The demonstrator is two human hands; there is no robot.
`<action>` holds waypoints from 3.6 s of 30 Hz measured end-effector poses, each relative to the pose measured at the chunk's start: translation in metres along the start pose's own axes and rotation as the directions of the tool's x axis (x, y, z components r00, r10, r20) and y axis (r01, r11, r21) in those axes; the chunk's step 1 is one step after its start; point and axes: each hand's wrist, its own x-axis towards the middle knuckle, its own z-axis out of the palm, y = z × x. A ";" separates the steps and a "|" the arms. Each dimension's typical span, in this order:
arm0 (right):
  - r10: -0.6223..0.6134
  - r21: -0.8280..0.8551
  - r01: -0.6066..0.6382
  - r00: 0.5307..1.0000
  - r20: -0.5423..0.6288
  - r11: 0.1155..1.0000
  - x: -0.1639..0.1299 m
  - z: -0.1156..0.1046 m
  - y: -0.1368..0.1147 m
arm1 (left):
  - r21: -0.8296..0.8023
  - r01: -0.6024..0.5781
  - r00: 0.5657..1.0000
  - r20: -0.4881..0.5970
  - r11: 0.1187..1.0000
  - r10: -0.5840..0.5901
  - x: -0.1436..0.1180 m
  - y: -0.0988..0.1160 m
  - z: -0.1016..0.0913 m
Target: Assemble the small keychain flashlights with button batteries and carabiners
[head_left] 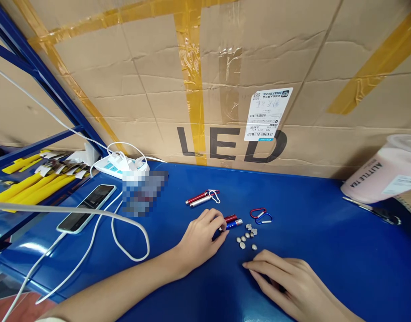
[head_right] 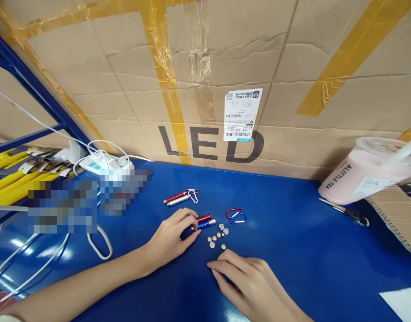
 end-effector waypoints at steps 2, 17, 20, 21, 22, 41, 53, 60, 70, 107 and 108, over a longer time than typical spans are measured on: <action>-0.001 -0.001 0.001 1.000 0.006 1.000 0.000 0.000 0.000 | -0.025 -0.010 1.000 0.005 1.000 0.010 0.000 0.000 0.000; 0.009 -0.017 -0.009 1.000 0.016 1.000 0.002 -0.003 -0.002 | -0.070 -0.119 0.989 0.078 0.990 0.124 -0.001 -0.001 -0.001; -0.001 -0.031 0.002 1.000 0.019 1.000 0.002 -0.003 -0.002 | -0.055 -0.143 0.985 0.087 0.988 0.148 -0.002 0.000 -0.001; -0.004 -0.037 0.005 1.000 0.020 0.999 0.002 -0.002 -0.002 | -0.049 -0.149 0.984 0.092 0.988 0.153 -0.001 0.001 -0.002; -0.005 -0.042 0.006 1.000 0.022 0.999 0.002 -0.002 -0.001 | -0.044 -0.154 0.983 0.098 0.987 0.158 -0.001 0.002 -0.002; -0.015 -0.089 0.017 1.000 0.022 0.996 -0.001 0.000 0.003 | 0.196 -0.012 0.992 -0.117 0.980 0.036 0.002 -0.002 -0.004; -0.031 -0.091 0.033 0.999 0.020 0.995 -0.002 -0.001 0.003 | 0.417 0.066 0.996 -0.080 0.907 -0.035 0.002 -0.009 0.001; -0.049 -0.100 0.050 0.999 0.012 0.994 -0.001 -0.002 0.003 | 0.503 0.089 0.996 -0.063 0.860 -0.067 0.004 -0.018 0.000; -0.024 -0.078 0.026 1.000 0.019 0.997 -0.002 -0.001 0.004 | 0.403 0.096 0.995 -0.022 0.910 -0.096 0.005 -0.015 0.000; 0.008 -0.088 -0.004 0.999 0.051 0.996 -0.004 0.002 0.005 | -0.073 0.281 0.957 -0.058 0.957 -0.286 0.014 -0.019 -0.005; 0.043 -0.063 -0.040 0.998 0.046 0.997 -0.004 0.002 0.005 | -0.115 0.274 0.958 -0.061 0.955 -0.282 0.014 -0.016 -0.005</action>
